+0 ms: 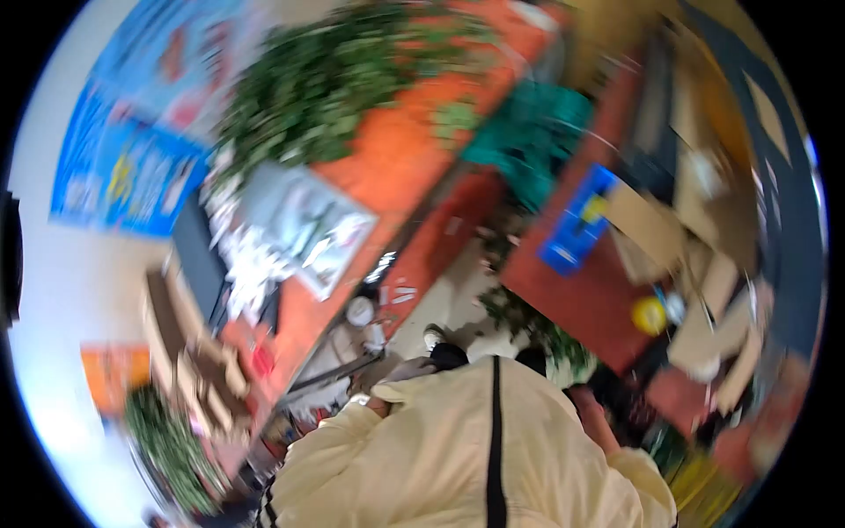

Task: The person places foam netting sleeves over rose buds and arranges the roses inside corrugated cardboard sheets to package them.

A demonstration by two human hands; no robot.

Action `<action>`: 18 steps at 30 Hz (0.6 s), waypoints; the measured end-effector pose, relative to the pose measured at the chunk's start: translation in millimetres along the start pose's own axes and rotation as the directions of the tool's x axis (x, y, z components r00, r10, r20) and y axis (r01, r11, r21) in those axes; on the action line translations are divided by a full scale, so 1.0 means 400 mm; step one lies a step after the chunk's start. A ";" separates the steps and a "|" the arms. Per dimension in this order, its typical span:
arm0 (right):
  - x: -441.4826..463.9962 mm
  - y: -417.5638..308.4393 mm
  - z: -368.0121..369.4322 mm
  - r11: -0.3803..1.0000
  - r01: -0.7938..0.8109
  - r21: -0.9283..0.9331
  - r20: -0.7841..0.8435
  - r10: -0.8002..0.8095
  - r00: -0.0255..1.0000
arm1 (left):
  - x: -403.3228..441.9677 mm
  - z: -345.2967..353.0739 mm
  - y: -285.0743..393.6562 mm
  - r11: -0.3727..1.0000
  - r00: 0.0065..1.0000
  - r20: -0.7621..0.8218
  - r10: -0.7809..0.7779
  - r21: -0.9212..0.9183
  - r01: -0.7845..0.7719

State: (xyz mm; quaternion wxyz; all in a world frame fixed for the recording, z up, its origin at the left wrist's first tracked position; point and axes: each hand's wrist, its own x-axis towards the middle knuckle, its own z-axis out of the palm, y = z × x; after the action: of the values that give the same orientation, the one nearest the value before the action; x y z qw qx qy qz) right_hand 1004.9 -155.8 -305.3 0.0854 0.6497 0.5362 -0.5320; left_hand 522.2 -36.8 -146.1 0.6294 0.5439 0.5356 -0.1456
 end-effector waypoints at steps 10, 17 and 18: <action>0.112 -1.025 -0.130 0.909 0.402 -0.108 0.001 -0.404 0.915 | -0.476 -0.272 -0.152 0.768 0.646 -0.743 0.174 -0.308 -0.562; 0.131 -1.384 0.007 0.826 0.546 -0.144 0.252 -0.503 0.827 | -0.736 -0.692 -0.662 0.976 -0.224 -0.974 0.045 -0.004 0.216; 0.180 -1.412 0.012 0.730 0.632 -0.261 0.247 -0.582 0.774 | -0.741 -0.742 -0.737 0.905 -0.233 -0.969 -0.077 -0.166 0.392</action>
State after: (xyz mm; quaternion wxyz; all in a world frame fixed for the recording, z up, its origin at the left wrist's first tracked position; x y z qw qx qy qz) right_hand 546.8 116.2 -104.1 0.0533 0.3729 0.7925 -0.4797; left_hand 29.6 -13.7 -6.1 -0.1077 0.4052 0.8956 0.1488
